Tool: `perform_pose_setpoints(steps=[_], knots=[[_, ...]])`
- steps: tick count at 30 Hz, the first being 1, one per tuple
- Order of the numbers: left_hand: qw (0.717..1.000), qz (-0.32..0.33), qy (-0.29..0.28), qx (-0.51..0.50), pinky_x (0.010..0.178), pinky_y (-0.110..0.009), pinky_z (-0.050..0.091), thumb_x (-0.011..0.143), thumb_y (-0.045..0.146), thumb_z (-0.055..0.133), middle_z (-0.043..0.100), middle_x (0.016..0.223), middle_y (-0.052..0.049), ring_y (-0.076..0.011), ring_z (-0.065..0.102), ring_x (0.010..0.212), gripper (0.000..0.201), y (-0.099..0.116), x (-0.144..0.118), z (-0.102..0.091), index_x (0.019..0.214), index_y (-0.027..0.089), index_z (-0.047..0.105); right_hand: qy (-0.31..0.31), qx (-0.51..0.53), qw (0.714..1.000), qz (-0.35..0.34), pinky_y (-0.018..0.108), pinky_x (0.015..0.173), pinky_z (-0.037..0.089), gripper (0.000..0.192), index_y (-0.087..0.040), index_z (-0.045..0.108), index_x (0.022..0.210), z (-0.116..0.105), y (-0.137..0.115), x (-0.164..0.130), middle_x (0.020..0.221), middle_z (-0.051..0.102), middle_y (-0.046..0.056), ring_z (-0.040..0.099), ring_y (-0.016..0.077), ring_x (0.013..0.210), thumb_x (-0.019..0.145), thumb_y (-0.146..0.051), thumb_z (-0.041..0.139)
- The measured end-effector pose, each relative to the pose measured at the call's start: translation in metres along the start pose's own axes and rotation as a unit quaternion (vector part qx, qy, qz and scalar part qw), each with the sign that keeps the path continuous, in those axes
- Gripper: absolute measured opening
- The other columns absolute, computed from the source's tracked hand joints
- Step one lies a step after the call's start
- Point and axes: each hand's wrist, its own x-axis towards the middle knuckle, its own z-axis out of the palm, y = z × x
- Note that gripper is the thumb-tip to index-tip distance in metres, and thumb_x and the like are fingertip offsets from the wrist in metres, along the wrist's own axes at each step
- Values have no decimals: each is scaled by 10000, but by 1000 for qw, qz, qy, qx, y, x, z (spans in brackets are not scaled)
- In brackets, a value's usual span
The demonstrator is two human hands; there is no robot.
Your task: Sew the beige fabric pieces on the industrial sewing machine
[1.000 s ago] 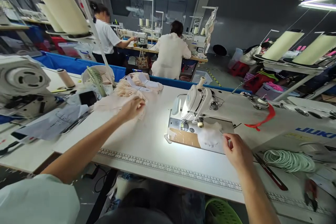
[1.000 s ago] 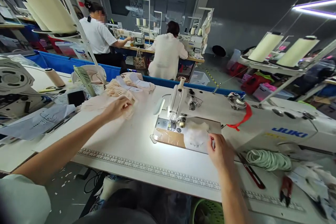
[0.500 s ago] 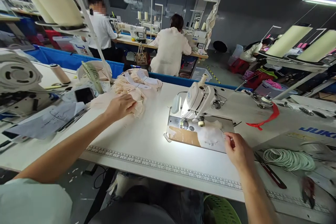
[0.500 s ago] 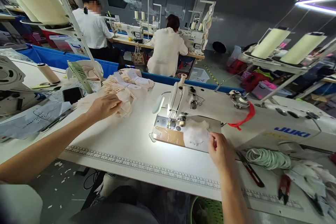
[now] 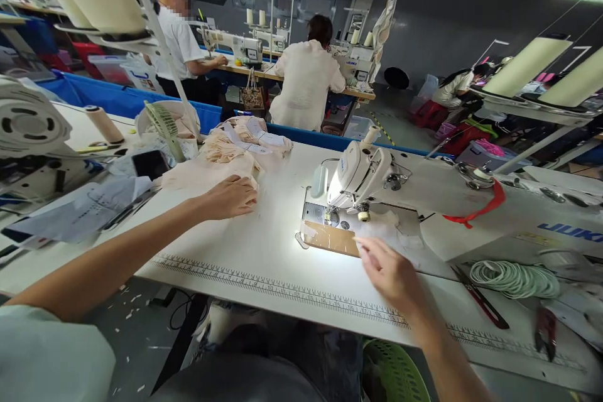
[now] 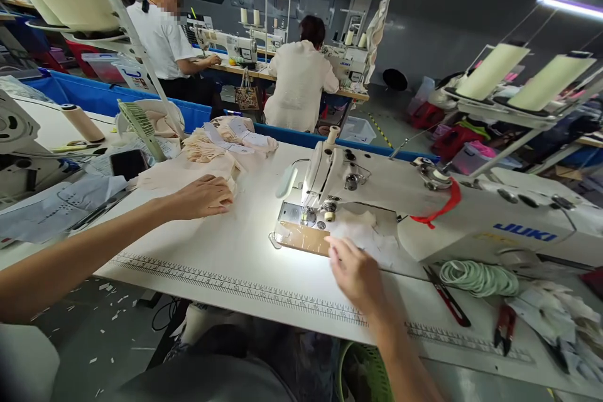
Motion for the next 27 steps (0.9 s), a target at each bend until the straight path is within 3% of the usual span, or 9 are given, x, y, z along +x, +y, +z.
perform_pose_setpoints(steps=[4, 7, 9, 12, 15, 20, 23, 27], knots=[[999, 5, -42, -10, 903, -380, 400, 835, 383, 617, 638, 727, -39, -219, 590, 767, 223, -3, 13, -5, 702, 206, 587, -99, -8, 995, -32, 317, 674, 454, 373, -198, 616, 1288, 14, -42, 10, 954, 671, 82, 612, 192, 747, 1024, -301, 374], [998, -1, -53, -44, 775, -323, 416, 861, 381, 536, 621, 667, -32, -196, 564, 694, 259, -6, 10, -11, 671, 211, 577, -118, -77, 988, -56, 306, 620, 366, 387, -187, 598, 1320, 27, -57, 20, 928, 621, 85, 517, 172, 676, 1021, -332, 401], [992, -49, -34, -112, 664, -279, 404, 885, 412, 473, 632, 685, -25, -177, 565, 663, 276, -5, 5, -19, 740, 212, 597, -124, -118, 983, -67, 305, 612, 319, 352, -214, 624, 1270, 34, -61, 26, 909, 600, 76, 470, 166, 661, 1016, -355, 425], [966, -117, -33, -228, 565, -238, 393, 885, 489, 458, 654, 721, -22, -152, 569, 611, 330, 10, 8, -31, 861, 198, 613, -133, -144, 978, -74, 305, 626, 293, 305, -225, 649, 1179, 38, -59, 34, 914, 593, 68, 452, 165, 678, 1018, -378, 439], [956, -76, -97, -266, 514, -221, 356, 873, 467, 496, 677, 727, -21, -121, 521, 547, 315, 44, 28, -34, 862, 179, 623, -126, -148, 977, -84, 308, 660, 307, 321, -193, 649, 1174, 38, -50, 39, 938, 602, 80, 476, 177, 735, 1031, -370, 423], [945, 31, -112, -306, 532, -227, 358, 810, 290, 520, 652, 636, -9, -113, 511, 542, 160, 98, 83, -3, 706, 176, 565, -105, -176, 975, -90, 322, 648, 281, 368, -179, 648, 1248, 36, -30, 36, 939, 603, 89, 457, 179, 703, 1029, -378, 429], [935, 0, -108, -338, 563, -240, 410, 778, 287, 549, 643, 624, 1, -142, 566, 589, 114, 111, 103, 23, 734, 185, 578, -98, -182, 975, -84, 326, 654, 276, 332, -185, 682, 1178, 35, -27, 33, 923, 596, 80, 449, 175, 695, 1025, -354, 440], [935, -78, -89, -334, 598, -256, 430, 783, 317, 539, 656, 667, 6, -160, 596, 636, 141, 114, 107, 43, 745, 189, 584, -77, -177, 977, -89, 335, 677, 300, 322, -163, 673, 1174, 35, -30, 31, 910, 596, 79, 467, 186, 729, 1030, -312, 427]])
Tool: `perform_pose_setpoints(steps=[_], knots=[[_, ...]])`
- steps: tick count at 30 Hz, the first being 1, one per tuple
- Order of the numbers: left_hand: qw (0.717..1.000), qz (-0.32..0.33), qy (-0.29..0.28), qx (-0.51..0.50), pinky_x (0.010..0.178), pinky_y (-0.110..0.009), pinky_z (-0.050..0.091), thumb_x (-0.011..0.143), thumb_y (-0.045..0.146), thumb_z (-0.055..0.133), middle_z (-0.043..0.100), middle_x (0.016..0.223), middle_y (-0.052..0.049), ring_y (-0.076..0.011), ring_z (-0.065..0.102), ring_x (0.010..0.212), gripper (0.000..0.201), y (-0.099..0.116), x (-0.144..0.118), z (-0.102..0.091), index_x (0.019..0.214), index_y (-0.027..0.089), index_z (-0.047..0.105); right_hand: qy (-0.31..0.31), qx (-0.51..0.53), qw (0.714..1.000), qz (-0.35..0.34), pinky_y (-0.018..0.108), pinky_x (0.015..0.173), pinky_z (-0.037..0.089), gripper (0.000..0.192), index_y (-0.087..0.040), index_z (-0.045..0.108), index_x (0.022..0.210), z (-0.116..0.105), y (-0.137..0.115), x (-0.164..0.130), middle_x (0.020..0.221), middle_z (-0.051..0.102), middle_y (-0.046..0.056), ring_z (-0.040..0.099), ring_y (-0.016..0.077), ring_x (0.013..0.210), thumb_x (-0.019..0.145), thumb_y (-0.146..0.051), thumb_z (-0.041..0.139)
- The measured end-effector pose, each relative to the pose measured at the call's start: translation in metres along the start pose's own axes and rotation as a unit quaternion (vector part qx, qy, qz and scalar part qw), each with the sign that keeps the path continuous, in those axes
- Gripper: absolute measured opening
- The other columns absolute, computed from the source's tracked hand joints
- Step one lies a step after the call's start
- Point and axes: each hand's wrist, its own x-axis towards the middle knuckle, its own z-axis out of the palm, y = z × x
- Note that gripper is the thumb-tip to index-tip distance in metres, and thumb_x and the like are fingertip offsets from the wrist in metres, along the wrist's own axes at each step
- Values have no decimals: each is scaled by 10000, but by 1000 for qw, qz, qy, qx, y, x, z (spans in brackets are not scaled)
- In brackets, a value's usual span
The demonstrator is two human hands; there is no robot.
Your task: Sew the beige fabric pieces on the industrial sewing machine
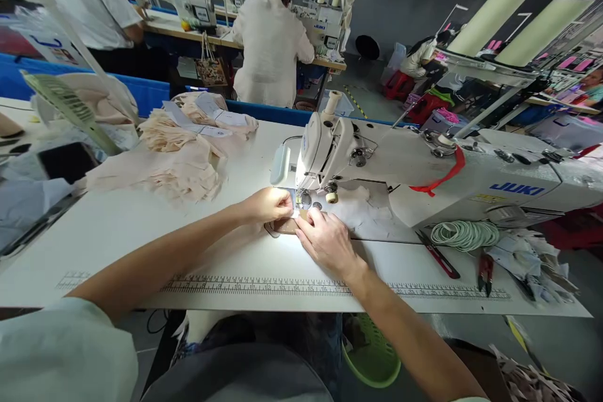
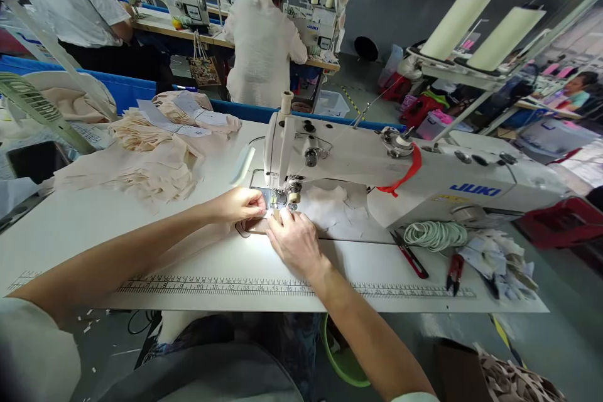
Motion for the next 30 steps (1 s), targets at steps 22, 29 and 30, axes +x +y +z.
perform_pose_setpoints(steps=[22, 29, 30], knots=[[976, -138, 78, 146, 658, -289, 364, 851, 286, 537, 707, 829, 34, -184, 608, 776, 122, 19, -4, 14, 765, 230, 602, 2, 99, 993, 62, 336, 663, 375, 305, -165, 720, 1081, 0, 11, -2, 835, 645, 61, 498, 174, 664, 999, -205, 429], [974, -149, 81, 151, 662, -291, 381, 828, 290, 551, 706, 819, 38, -189, 620, 786, 108, 19, -1, 16, 767, 239, 625, -28, 71, 995, 65, 328, 667, 367, 356, -197, 669, 1268, -3, 9, -1, 884, 644, 48, 487, 175, 677, 987, -213, 452], [974, -148, 82, 153, 657, -291, 381, 829, 297, 551, 706, 814, 35, -189, 620, 782, 113, 18, -1, 16, 769, 238, 626, -33, 68, 995, 65, 328, 670, 363, 362, -204, 663, 1279, -2, 9, -1, 882, 640, 47, 484, 174, 678, 983, -213, 455]])
